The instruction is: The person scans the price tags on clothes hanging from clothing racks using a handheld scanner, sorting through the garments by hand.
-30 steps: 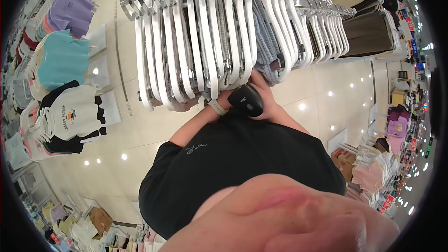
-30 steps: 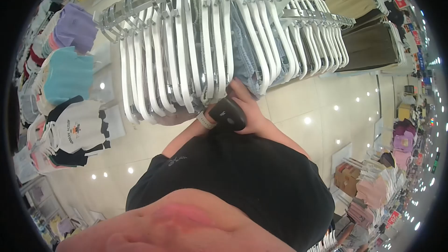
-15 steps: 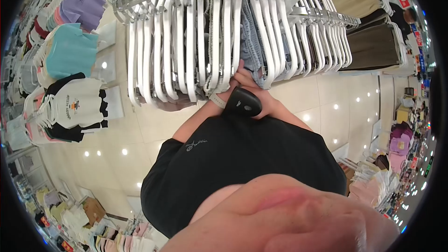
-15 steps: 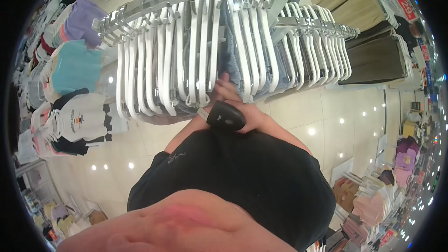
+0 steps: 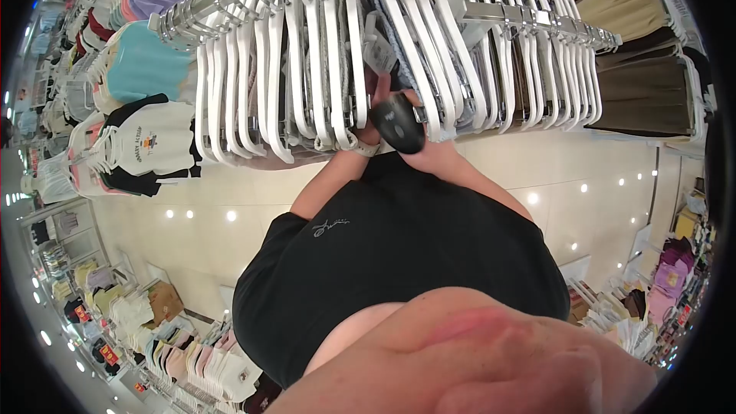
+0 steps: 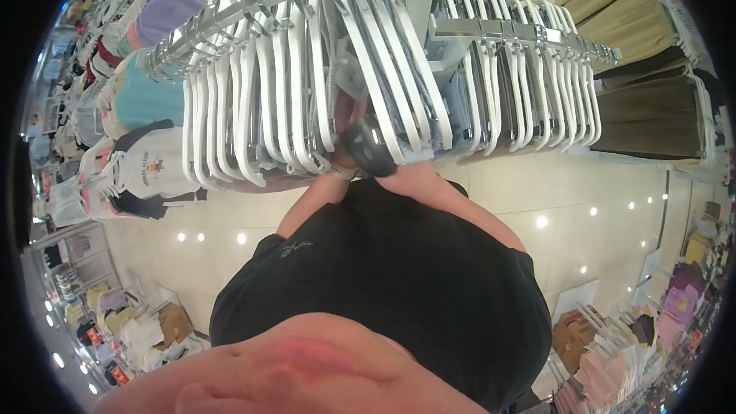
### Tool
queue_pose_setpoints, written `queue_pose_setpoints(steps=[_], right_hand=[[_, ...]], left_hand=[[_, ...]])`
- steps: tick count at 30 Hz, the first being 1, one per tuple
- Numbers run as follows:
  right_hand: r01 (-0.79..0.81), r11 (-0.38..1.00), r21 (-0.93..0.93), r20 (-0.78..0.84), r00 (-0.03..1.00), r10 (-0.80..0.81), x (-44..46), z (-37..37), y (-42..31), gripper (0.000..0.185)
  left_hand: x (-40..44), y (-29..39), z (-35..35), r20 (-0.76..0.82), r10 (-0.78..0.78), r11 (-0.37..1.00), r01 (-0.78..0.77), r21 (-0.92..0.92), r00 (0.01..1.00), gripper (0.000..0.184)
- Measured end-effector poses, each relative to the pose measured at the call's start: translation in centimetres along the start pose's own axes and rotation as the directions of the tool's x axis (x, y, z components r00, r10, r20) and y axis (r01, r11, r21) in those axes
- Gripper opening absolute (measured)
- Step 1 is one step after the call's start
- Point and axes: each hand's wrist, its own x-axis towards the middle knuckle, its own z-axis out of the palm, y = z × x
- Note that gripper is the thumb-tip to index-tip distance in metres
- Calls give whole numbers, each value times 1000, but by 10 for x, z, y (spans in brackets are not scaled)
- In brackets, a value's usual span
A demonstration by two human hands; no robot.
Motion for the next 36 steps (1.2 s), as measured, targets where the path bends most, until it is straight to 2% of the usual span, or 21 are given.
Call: queue_pose_setpoints(steps=[3, 5, 6, 8, 10, 12, 14, 17, 18, 19, 20, 21, 22, 23, 24, 25, 26, 29, 30, 32, 36], right_hand=[[-36, 999, 27, -41, 998, 37, 10, 20, 11, 54], [-62, 994, 87, -24, 998, 65, 20, 32, 26, 52], [-62, 996, 63, -25, 998, 64, 23, 36, 30, 51], [-76, 994, 82, 22, 997, 74, 16, 39, 34, 52], [-88, 993, 72, 95, 992, 81, 6, 38, 37, 52], [-43, 997, -62, 147, 988, 52, -2, 26, 26, 53], [6, 1000, 6, 200, 980, -7, -17, 5, 18, 48], [49, 983, 178, 336, 935, -108, -38, -20, 17, 40], [51, 967, 248, 385, 911, -147, -44, -27, 18, 38], [70, 970, 231, 326, 934, -145, -50, -34, 17, 41], [85, 973, 214, 265, 954, -142, -56, -41, 16, 45], [99, 975, 197, 201, 970, -139, -60, -47, 15, 48], [129, 971, 202, 187, 968, -168, -62, -55, 16, 43], [85, 964, 250, 188, 973, -134, -56, -58, 5, 41], [41, 954, 298, 189, 977, -101, -47, -60, -10, 40], [-1, 939, 344, 189, 980, -68, -41, -60, -18, 38], [174, 934, 313, 172, 956, -236, -34, -59, -14, 41], [245, 889, 387, 109, 945, -309, -25, -45, -22, 44], [321, 880, 350, 66, 929, -365, -23, -39, -21, 46], [312, 900, 306, 111, 927, -359, -21, -36, -20, 47], [293, 925, 243, 145, 932, -333, -17, -28, -23, 48]], left_hand=[[-6, 7, -6, -46, 31, 998, -29, 52, 998, 50], [-18, 1, -9, -29, -30, 998, 29, -54, 999, 53], [-20, -9, -8, 8, -123, 951, 121, -285, 992, 55], [-31, -16, -18, 163, -195, 975, 209, -72, 967, 55], [-32, -15, -23, 231, -151, 984, 169, -62, 961, 47], [-32, -13, -24, 203, 19, 966, 35, -257, 979, 33], [-35, -11, -28, 289, -134, 906, 235, -352, 948, 22], [-42, 1, -32, 532, -286, 840, 475, -261, 797, 20], [-47, 2, -37, 620, -322, 851, 506, -142, 715, 22], [-50, 3, -39, 694, -363, 854, 520, -19, 622, 24], [-55, -1, -36, 774, -200, 866, 478, -147, 601, 33], [-59, -4, -35, 814, -143, 898, 419, -132, 563, 33], [-62, -9, -33, 851, -88, 927, 356, -121, 518, 33], [-62, -6, -34, 884, -36, 950, 290, -114, 466, 33], [-61, 2, -35, 897, -31, 935, 331, -130, 440, 30], [-58, 11, -37, 895, -43, 929, 347, -128, 444, 29], [-55, 20, -40, 893, -55, 923, 363, -125, 446, 29], [-54, 31, -48, 856, -100, 938, 336, -90, 507, 29], [-56, 31, -51, 848, -99, 944, 319, -85, 520, 29], [-63, 23, -55, 844, -83, 954, 288, -87, 530, 28], [-85, -21, -50, 828, 25, 934, 282, -219, 560, 27]])
